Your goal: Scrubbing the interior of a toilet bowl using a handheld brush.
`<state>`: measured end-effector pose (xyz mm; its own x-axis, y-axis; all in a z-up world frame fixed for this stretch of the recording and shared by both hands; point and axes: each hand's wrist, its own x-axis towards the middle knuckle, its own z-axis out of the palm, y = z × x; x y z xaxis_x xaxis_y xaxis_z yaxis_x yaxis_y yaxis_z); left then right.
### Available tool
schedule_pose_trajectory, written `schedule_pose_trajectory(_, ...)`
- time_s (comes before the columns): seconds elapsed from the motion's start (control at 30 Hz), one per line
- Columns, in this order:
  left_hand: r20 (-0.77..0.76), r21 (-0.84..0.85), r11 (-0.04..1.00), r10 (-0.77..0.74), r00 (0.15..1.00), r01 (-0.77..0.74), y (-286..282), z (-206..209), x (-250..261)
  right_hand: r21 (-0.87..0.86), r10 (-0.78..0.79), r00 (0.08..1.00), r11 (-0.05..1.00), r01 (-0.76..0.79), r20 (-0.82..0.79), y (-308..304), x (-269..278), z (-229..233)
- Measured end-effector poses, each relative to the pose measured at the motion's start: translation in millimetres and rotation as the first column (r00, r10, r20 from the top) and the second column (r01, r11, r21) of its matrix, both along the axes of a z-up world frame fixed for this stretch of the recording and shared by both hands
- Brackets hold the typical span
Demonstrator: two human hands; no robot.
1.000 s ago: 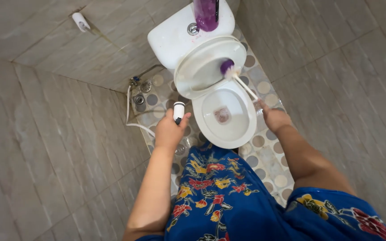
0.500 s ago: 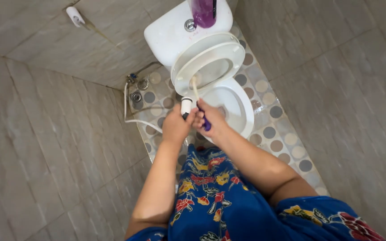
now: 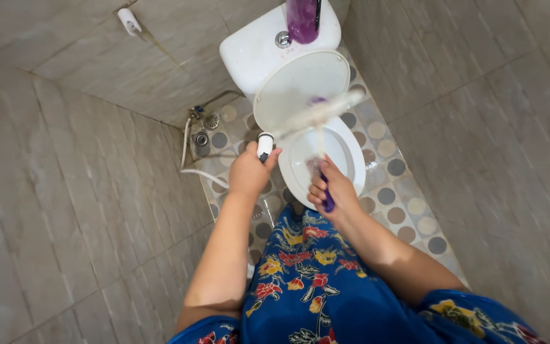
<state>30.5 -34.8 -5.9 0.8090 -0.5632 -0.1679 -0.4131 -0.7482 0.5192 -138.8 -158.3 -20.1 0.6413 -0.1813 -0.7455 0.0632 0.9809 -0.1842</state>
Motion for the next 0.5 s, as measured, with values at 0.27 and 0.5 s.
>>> schedule_pose_trajectory(0.27, -0.003, 0.014, 0.999, 0.038, 0.999, -0.038, 5.9, -5.0, -12.1, 0.12, 0.061, 0.992, 0.99, -0.074, 0.109, 0.8, 19.5, -98.0)
schedule_pose_trajectory(0.5, 0.001, 0.016, 1.0, 0.002, 1.0, -0.002, 20.7, -10.6, -11.2, 0.059, -0.257, 0.961, 0.963, 0.264, -0.105, -14.8, -7.8, -91.7)
